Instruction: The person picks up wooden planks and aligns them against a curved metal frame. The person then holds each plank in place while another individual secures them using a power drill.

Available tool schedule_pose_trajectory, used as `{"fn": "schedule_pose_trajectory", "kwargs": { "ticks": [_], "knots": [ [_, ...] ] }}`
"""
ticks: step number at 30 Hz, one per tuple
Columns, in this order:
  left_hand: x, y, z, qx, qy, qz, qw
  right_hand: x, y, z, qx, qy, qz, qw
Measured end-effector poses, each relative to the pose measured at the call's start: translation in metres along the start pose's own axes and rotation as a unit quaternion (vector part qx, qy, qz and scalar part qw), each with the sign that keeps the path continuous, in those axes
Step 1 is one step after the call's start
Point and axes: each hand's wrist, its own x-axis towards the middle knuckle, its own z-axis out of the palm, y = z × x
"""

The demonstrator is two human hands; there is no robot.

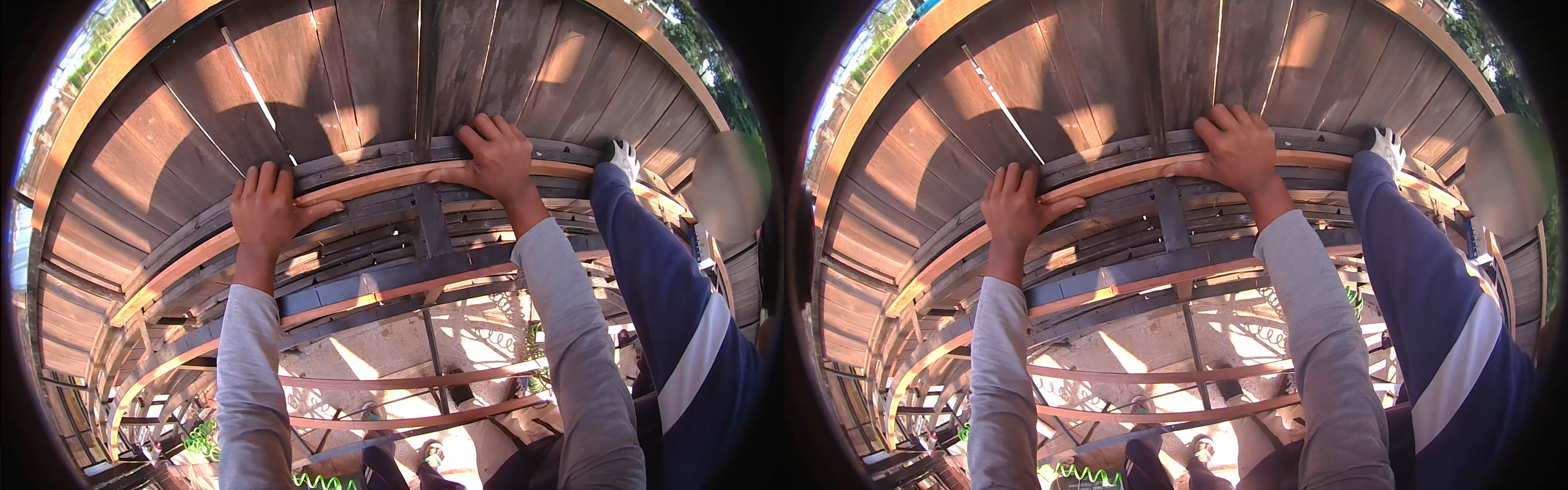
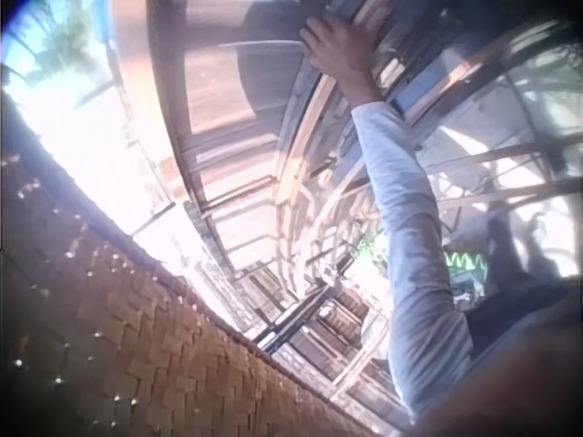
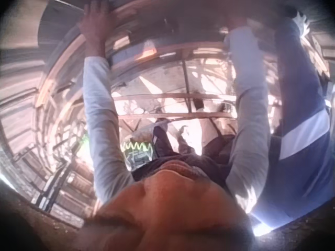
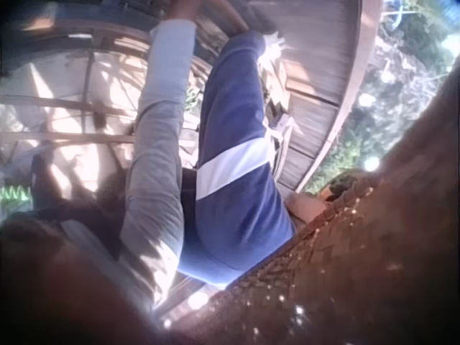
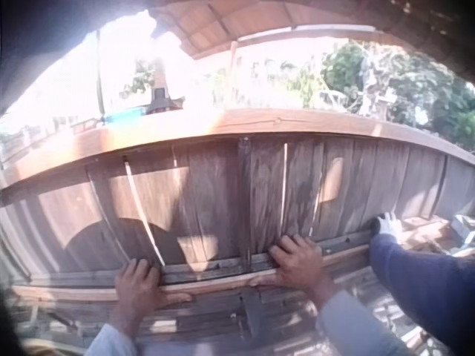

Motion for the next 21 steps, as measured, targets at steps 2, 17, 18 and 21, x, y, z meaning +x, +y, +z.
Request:
{"fn": "schedule_pose_trajectory", "kwargs": {
  "ticks": [2,17,18,21],
  "knots": [
    [0.0046,0.0009,0.0001,-0.004,0.028,0.017,0.999,0.0013,-0.0015,-0.0011,-0.003,-0.001,0.001,1.000],
    [0.0024,-0.0030,0.0036,0.001,0.026,0.022,0.999,-0.0028,-0.0012,0.0024,0.003,0.014,0.019,1.000],
    [0.0051,0.0002,0.0048,-0.003,0.027,0.021,0.999,-0.0025,0.0030,0.0008,0.000,0.034,0.014,0.999],
    [0.0008,-0.0041,0.0049,-0.002,0.047,0.028,0.998,-0.0026,0.0013,0.0006,0.024,0.002,0.016,1.000]
  ]
}}
